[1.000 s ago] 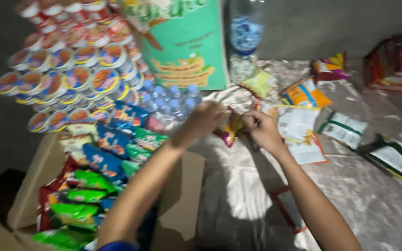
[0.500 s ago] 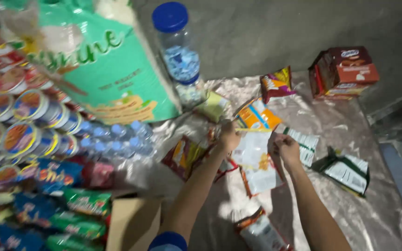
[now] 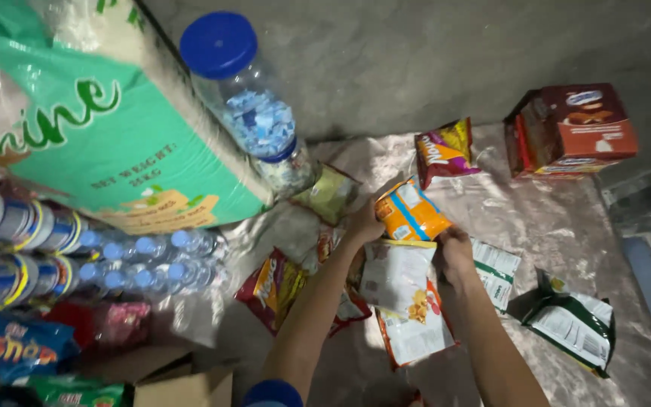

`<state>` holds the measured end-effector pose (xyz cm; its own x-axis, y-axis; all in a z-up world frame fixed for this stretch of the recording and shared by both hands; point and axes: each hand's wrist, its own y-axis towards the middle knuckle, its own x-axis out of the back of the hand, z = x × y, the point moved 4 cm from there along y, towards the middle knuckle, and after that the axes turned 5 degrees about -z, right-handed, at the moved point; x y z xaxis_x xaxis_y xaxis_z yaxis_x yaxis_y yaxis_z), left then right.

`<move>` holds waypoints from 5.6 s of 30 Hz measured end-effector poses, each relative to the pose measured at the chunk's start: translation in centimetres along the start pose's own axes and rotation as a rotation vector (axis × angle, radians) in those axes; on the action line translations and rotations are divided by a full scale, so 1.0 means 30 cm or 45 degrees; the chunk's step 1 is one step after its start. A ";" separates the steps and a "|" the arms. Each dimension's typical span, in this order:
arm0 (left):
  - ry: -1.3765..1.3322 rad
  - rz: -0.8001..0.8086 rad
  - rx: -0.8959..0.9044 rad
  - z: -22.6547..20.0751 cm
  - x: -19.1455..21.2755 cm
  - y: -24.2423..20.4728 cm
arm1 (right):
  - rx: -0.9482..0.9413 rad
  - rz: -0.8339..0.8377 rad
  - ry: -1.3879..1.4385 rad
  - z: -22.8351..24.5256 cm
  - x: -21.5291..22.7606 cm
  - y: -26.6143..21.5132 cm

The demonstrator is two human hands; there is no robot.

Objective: The person packs various snack items, including chips, crackers, and instant noodles, into a cardboard box. They pick up items from a table covered with a white sheet and place them into the box, which is already partially filled with other goods.

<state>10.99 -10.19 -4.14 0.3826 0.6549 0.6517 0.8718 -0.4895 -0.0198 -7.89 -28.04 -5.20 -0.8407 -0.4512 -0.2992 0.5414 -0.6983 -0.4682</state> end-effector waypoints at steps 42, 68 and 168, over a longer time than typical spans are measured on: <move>-0.548 -0.077 -0.194 -0.225 2.055 -1.474 | 1.089 1.229 -0.402 0.311 -1.115 -2.098; -0.360 -0.922 -0.216 0.770 2.594 -1.935 | 1.542 1.476 -1.142 -0.528 -1.901 -2.575; -0.017 -0.976 0.346 0.261 0.238 0.044 | 0.509 0.563 -1.222 -0.069 -0.787 -0.175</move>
<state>17.28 -1.66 -5.47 -0.3491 0.7591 0.5495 0.9360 0.2538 0.2440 9.11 -12.58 2.59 -0.3187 -0.8228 0.4705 0.8978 -0.4212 -0.1284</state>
